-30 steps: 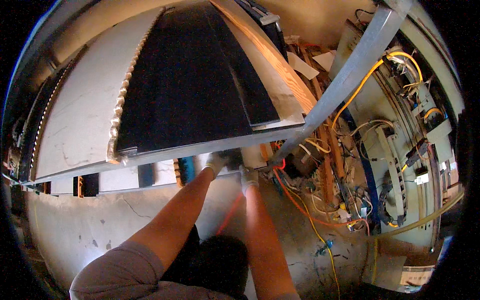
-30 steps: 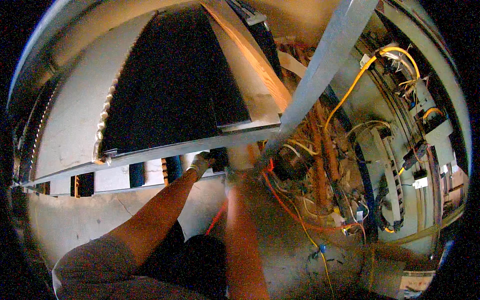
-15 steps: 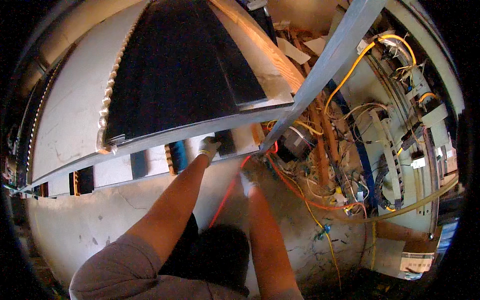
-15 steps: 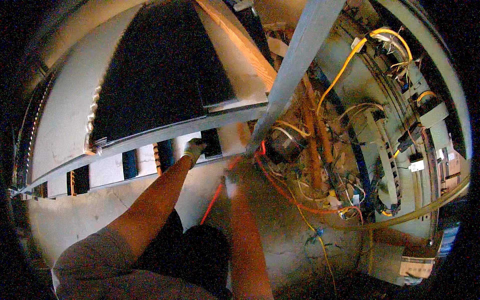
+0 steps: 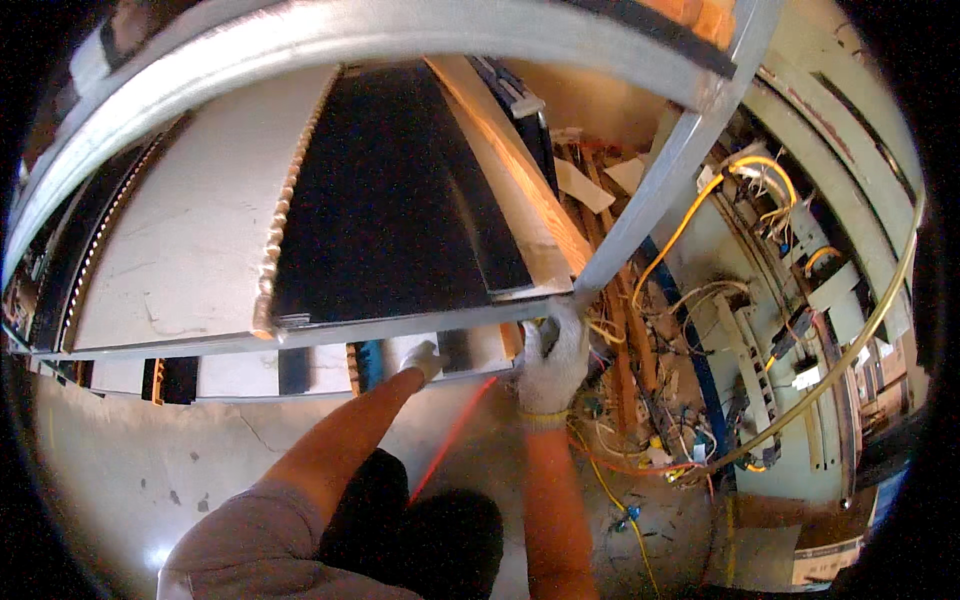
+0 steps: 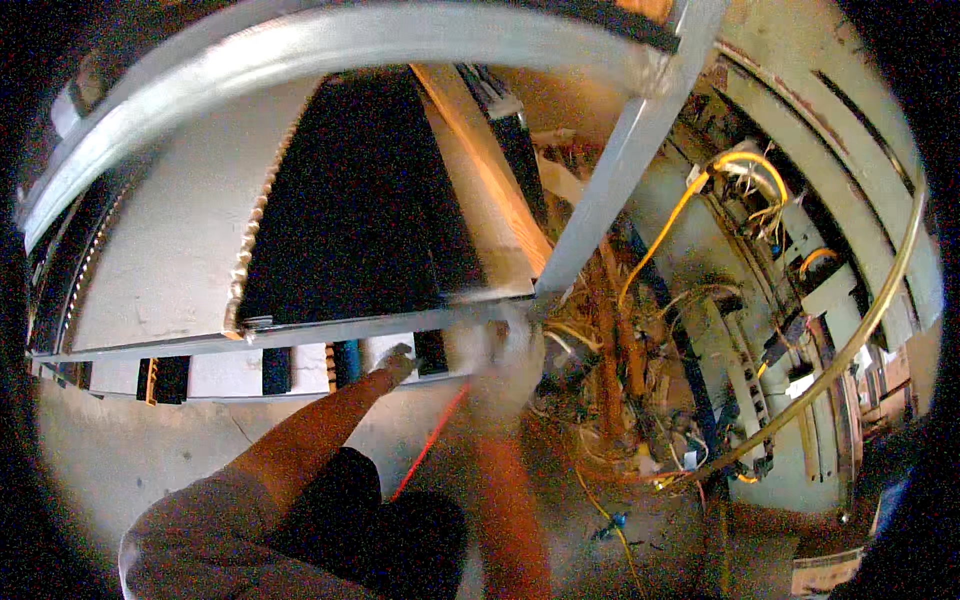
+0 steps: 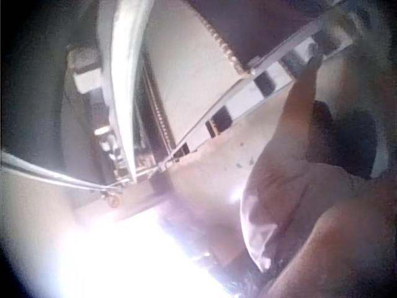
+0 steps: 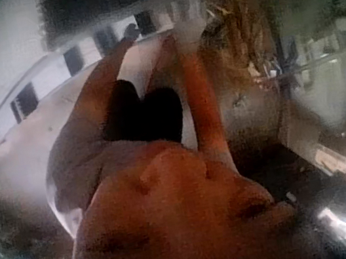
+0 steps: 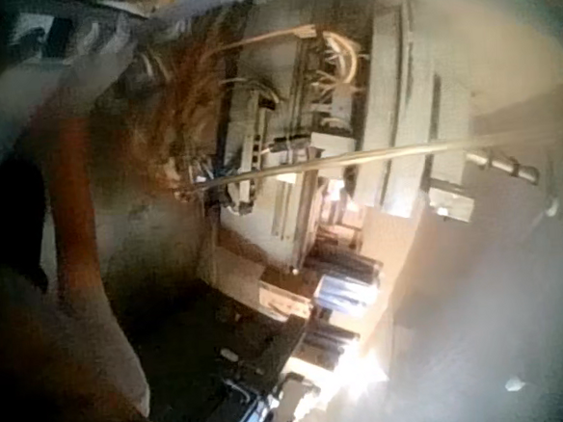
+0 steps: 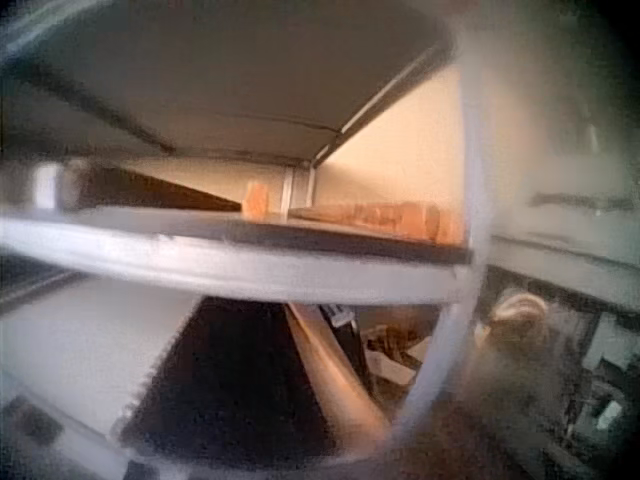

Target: The person removes protective paper strips from a blue and red striped surface on a machine, then places black rubber strips onto a metal frame and secures them. They also write on a strip with a marker and handle a document folder.

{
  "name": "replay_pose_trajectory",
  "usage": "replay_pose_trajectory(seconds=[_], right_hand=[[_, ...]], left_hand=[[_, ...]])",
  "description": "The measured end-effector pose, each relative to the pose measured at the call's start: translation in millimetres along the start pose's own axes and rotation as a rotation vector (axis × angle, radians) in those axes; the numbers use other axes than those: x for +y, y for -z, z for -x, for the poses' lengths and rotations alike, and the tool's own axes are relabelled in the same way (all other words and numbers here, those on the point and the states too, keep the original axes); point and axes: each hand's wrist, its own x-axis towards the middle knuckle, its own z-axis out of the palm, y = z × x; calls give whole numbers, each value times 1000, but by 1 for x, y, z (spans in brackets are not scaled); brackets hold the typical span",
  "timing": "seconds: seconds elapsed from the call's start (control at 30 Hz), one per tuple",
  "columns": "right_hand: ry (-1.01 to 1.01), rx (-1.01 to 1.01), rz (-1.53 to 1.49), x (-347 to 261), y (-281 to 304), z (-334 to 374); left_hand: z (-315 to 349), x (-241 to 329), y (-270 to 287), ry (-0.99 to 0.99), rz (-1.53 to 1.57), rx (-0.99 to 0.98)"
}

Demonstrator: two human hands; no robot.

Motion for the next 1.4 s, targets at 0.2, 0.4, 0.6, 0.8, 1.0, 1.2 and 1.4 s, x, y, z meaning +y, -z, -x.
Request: replay_pose_trajectory(seconds=[0.2, 0.4, 0.6, 0.8, 1.0, 1.2, 1.4], right_hand=[[200, -285, 517, -7, -5, -57], [176, -280, 612, 15, -14, -60], [119, -150, 555, 8, -17, -55], [-196, 434, -66, 28, 26, -51], [-263, -250, -701, 37, -25, -102], [-340, -408, -577, 85, 39, -104], [-383, -210, -398, 56, 8, -100]], left_hand=[[85, 78, 50, -351, -24, -289], [155, 105, 82, -344, 127, -443], [209, 189, 149, -677, 71, -357], [186, 326, 219, -537, 526, 81], [-18, 360, 221, 213, -36, 484], [25, 396, 157, 226, 163, 589], [-26, 370, 179, 113, 41, 345]])
